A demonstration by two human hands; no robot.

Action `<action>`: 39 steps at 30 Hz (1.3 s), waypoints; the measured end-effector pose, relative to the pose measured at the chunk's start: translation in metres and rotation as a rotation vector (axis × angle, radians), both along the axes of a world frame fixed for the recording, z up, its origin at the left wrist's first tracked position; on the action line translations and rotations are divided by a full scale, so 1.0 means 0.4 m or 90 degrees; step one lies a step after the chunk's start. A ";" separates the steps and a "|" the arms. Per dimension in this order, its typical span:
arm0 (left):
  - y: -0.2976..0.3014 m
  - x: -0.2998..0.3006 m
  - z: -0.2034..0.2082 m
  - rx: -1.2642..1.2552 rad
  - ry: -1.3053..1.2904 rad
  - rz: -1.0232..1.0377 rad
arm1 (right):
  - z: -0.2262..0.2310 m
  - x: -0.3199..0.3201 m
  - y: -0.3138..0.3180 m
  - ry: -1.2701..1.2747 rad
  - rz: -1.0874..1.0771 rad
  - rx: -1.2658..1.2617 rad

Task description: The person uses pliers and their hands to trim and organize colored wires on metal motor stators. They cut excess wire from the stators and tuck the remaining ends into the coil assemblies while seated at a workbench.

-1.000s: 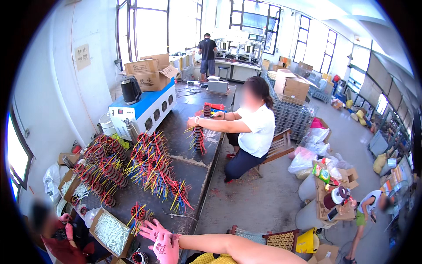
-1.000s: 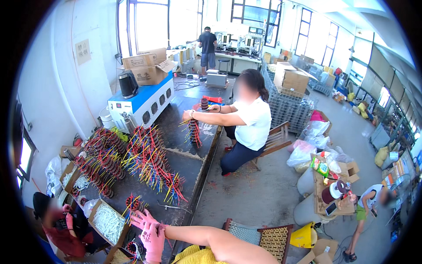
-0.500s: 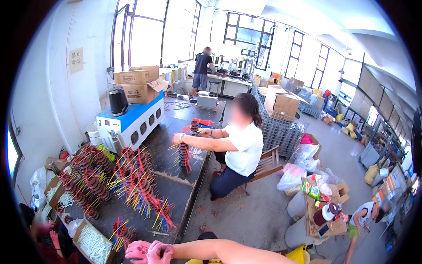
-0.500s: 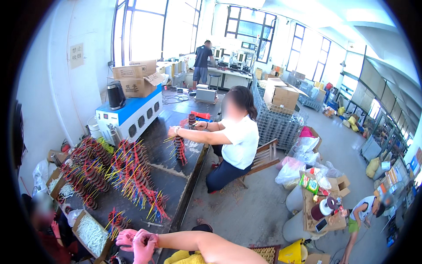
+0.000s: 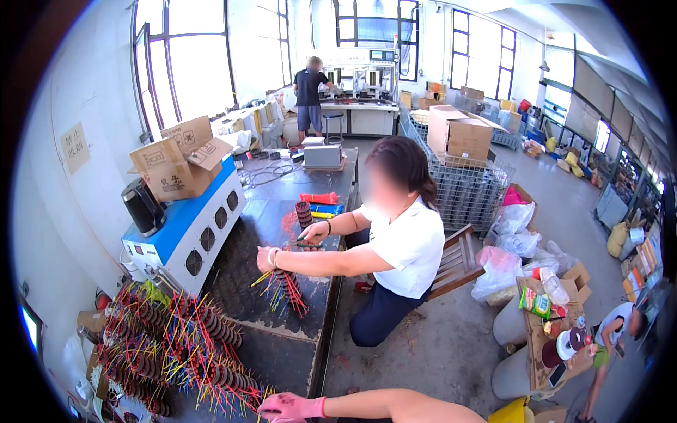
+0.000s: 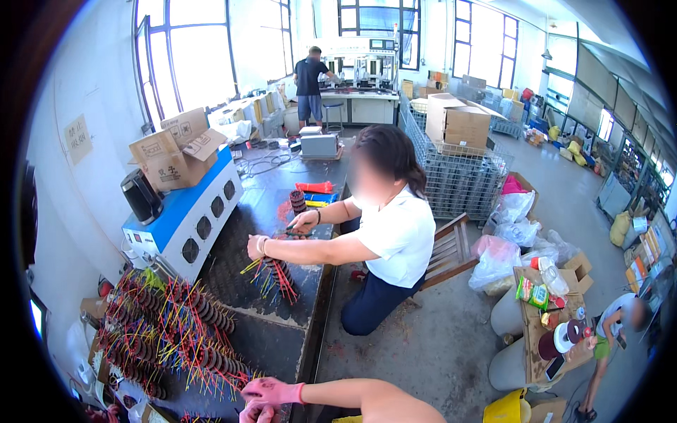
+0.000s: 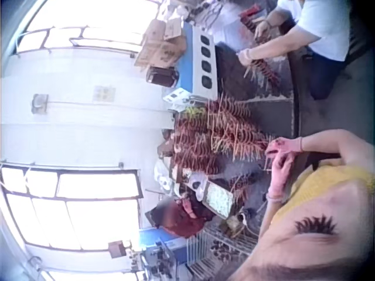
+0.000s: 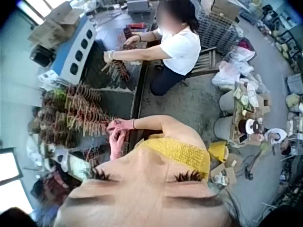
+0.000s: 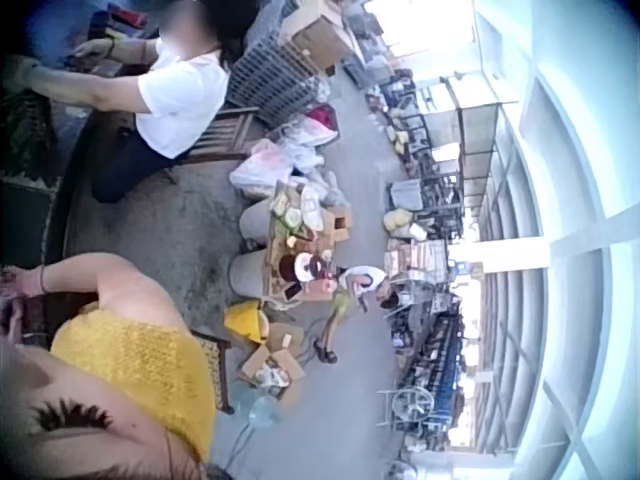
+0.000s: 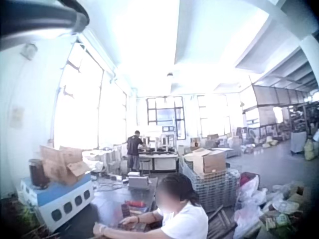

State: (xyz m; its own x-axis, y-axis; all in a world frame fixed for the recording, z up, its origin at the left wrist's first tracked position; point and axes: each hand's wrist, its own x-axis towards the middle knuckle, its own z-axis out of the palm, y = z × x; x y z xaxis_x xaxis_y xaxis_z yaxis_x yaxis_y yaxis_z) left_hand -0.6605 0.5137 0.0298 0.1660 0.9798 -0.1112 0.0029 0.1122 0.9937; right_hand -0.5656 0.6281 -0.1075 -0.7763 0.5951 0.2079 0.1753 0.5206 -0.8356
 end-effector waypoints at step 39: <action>-0.775 -0.118 -1.264 -0.388 0.228 0.281 | -0.813 0.169 -0.291 0.018 0.156 -0.213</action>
